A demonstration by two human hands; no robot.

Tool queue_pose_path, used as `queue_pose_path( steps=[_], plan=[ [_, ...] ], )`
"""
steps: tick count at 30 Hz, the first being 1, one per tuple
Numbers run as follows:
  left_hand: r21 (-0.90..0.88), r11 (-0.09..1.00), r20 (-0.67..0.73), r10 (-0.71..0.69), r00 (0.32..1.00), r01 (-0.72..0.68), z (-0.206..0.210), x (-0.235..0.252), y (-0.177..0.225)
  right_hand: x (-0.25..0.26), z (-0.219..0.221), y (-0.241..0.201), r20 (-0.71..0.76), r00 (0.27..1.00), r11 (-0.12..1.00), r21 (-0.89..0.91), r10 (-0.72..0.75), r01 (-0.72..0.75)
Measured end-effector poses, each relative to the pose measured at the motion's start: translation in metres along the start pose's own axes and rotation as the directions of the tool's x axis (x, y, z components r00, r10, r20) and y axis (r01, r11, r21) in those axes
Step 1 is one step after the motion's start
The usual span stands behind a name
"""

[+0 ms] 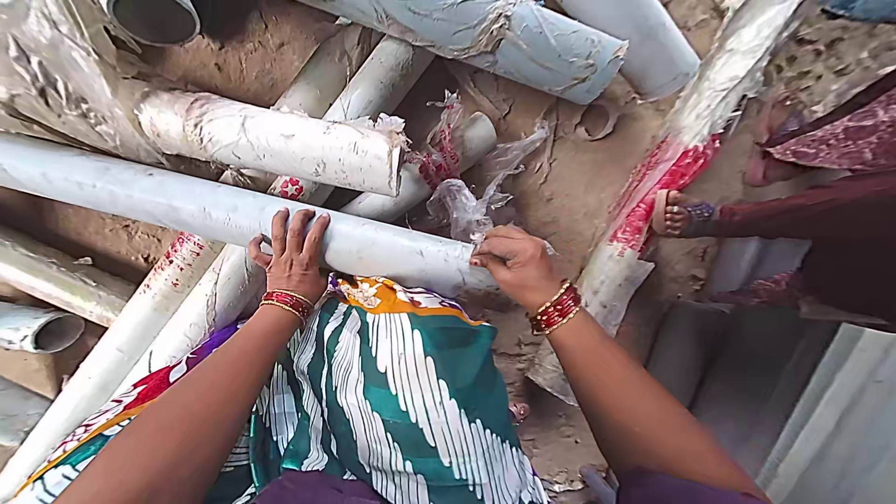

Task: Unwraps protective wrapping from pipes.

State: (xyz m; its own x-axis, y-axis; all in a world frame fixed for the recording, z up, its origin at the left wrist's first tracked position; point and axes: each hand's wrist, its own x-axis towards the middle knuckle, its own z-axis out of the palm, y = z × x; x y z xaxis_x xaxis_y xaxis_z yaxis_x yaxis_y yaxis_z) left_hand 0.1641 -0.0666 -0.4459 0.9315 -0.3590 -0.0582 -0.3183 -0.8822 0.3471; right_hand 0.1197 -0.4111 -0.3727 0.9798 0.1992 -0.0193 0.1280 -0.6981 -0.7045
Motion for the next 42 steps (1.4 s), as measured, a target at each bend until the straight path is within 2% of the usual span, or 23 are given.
queue_pose_path(
  steps=[2,3,5,7,8,9,11,12,14,18,21,25,28,31,32,35,37,39,40,42],
  plan=[
    [0.012,1.0,-0.016,0.003,1.0,-0.003,0.002,-0.002,-0.001,0.008,0.006,-0.004,0.041,0.999,0.995,-0.1,-0.019,0.023],
    [0.023,1.0,-0.024,0.007,1.0,-0.006,0.002,-0.003,-0.001,0.011,0.008,-0.006,0.069,0.997,0.988,-0.154,0.018,-0.008],
    [0.03,1.0,-0.026,0.001,1.0,0.0,0.003,-0.004,0.0,0.019,0.006,-0.008,0.084,0.975,0.961,-0.207,0.204,-0.183],
    [0.024,1.0,-0.02,-0.006,1.0,0.006,0.002,-0.003,0.001,0.029,-0.005,-0.01,0.102,0.907,0.906,-0.161,0.409,-0.391],
    [0.018,1.0,-0.014,-0.011,1.0,0.011,0.001,-0.003,0.001,0.031,-0.01,-0.01,0.134,0.885,0.894,-0.122,0.445,-0.431],
    [0.011,1.0,-0.01,-0.014,1.0,0.014,0.0,-0.002,0.001,0.029,-0.012,-0.01,0.167,0.894,0.909,-0.073,0.416,-0.409],
    [-0.004,1.0,-0.019,-0.013,1.0,0.013,0.0,-0.001,0.0,0.019,-0.01,-0.005,0.184,0.957,0.971,0.032,0.226,-0.235],
    [-0.015,1.0,-0.011,-0.016,1.0,0.016,-0.001,-0.001,0.0,0.013,-0.008,-0.003,0.16,0.977,0.986,0.067,0.139,-0.151],
    [-0.022,1.0,0.003,-0.013,1.0,0.013,-0.002,0.002,0.0,0.005,-0.005,-0.003,0.104,0.993,0.993,0.099,0.06,-0.071],
    [-0.028,1.0,-0.003,-0.002,1.0,0.002,0.0,0.001,-0.002,0.006,0.002,-0.008,0.077,0.997,0.997,-0.071,-0.009,0.014],
    [-0.009,1.0,-0.009,-0.002,1.0,0.002,0.002,0.001,-0.003,0.009,0.01,-0.009,0.055,0.998,0.976,-0.218,0.003,0.009],
    [-0.003,1.0,-0.007,-0.002,1.0,0.002,0.003,0.005,-0.003,0.023,0.012,-0.011,-0.008,0.986,0.946,-0.282,0.167,-0.162],
    [-0.008,1.0,-0.023,0.003,1.0,-0.003,0.004,0.008,-0.004,0.039,0.008,-0.016,0.034,0.928,0.892,-0.287,0.372,-0.348],
    [-0.001,1.0,-0.016,0.001,1.0,-0.001,0.004,0.009,-0.005,0.055,0.0,-0.009,0.042,0.858,0.824,-0.309,0.511,-0.475],
    [0.006,1.0,-0.028,0.003,1.0,-0.003,0.005,0.005,-0.004,0.059,-0.009,0.0,0.01,0.814,0.768,-0.34,0.581,-0.543],
    [0.047,0.998,-0.135,0.043,0.99,-0.037,0.012,-0.017,-0.008,0.064,-0.065,0.05,-0.113,0.591,0.513,-0.385,0.799,-0.767],
    [0.07,0.997,-0.156,0.054,0.986,-0.043,0.014,-0.02,-0.011,0.058,-0.093,0.07,-0.079,0.537,0.479,-0.358,0.84,-0.801],
    [0.08,0.996,-0.16,0.047,0.986,-0.035,0.016,-0.021,-0.011,0.048,-0.096,0.064,0.055,0.563,0.555,-0.276,0.825,-0.785],
    [0.064,0.997,-0.14,0.039,0.989,-0.03,0.016,-0.017,-0.009,0.044,-0.093,0.054,0.127,0.598,0.611,-0.204,0.791,-0.765],
    [0.038,0.999,-0.092,0.028,0.995,-0.024,0.013,-0.012,-0.01,0.036,-0.076,0.037,0.212,0.733,0.755,-0.04,0.647,-0.655]
  ],
)
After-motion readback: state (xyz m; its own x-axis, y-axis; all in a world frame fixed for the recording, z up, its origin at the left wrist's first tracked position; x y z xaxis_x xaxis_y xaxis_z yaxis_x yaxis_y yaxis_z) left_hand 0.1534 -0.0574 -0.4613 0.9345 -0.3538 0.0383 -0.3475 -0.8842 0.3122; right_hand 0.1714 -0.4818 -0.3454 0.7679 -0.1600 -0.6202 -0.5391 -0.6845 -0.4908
